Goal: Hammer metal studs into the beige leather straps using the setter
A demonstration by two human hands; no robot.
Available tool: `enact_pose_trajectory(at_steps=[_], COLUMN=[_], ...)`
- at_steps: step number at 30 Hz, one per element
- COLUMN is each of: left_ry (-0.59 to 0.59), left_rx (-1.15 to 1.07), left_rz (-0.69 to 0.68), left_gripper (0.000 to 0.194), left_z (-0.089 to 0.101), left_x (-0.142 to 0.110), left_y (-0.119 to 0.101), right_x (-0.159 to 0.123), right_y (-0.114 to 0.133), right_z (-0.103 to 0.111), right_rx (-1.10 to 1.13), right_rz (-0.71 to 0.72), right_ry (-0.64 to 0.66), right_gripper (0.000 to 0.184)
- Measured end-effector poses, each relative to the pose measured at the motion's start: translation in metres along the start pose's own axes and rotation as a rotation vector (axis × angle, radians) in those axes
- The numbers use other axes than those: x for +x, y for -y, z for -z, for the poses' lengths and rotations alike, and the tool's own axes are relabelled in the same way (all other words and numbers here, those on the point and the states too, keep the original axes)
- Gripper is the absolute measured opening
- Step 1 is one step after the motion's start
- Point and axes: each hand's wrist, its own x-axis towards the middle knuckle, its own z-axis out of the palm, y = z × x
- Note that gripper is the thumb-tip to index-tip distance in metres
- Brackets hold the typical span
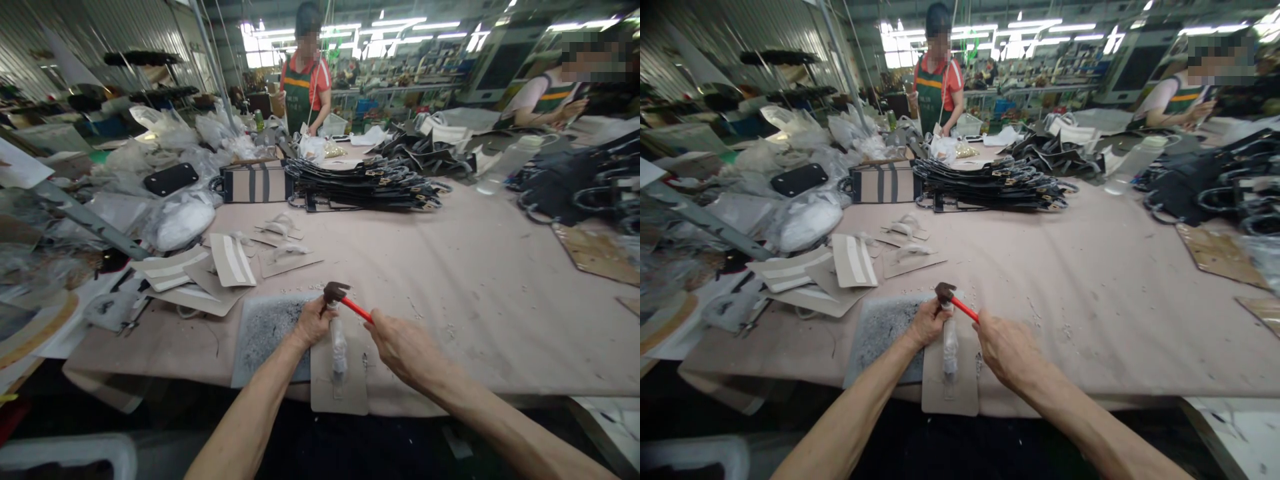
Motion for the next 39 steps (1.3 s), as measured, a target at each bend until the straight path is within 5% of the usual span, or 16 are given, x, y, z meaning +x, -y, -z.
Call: enact_pose_trajectory(at_steps=[3,7,8,10,13,15,20,23,27,31,34,39], left_ry=[0.015,0.033,0.032,0.028,0.02,0.019,0.041,0.034,0.008,-0.036,-0.143,-0.426], left_rx=[-0.002,-0.019,-0.019,-0.004,0.006,-0.009,-0.053,-0.067,-0.096,-0.181,-0.361,-0.512], left_rz=[-0.02,-0.041,-0.039,-0.027,-0.012,-0.006,-0.025,-0.023,0.015,0.091,0.21,0.257], left_gripper=[0.009,0.013,0.013,0.013,0.014,0.016,0.013,0.011,0.013,0.017,0.032,0.038], left_z=[0.0,0.001,0.001,0.0,-0.001,-0.001,0.001,0.002,0.003,-0.003,-0.008,0.015], left_x=[0.0,-0.001,-0.001,0.0,0.0,-0.001,-0.001,-0.001,-0.001,0.001,0.007,0.021], left_y=[0.001,-0.001,-0.001,0.0,0.001,0.001,-0.003,-0.004,-0.007,-0.008,-0.001,-0.013], right_x=[0.007,0.006,0.003,-0.004,-0.011,-0.012,-0.019,-0.029,-0.031,-0.018,-0.014,-0.012], right_y=[0.007,0.02,0.019,0.012,-0.008,-0.023,-0.067,-0.08,-0.05,0.002,0.023,0.035], right_z=[0.026,0.042,0.036,0.016,-0.012,-0.022,-0.051,-0.075,-0.088,-0.086,-0.091,-0.086], right_rx=[0.032,0.285,0.296,0.211,0.0,-0.024,0.122,-0.07,-0.211,-0.166,-0.222,-0.389], right_rz=[0.015,-0.067,-0.064,-0.011,0.018,-0.08,-0.347,-0.373,0.058,0.542,0.603,0.478], right_ry=[-0.068,-0.615,-0.654,-0.47,0.025,0.132,0.182,0.141,-0.187,0.001,0.059,-0.058], right_gripper=[0.025,0.03,0.03,0.029,0.026,0.026,0.031,0.025,0.049,0.034,0.014,0.019])
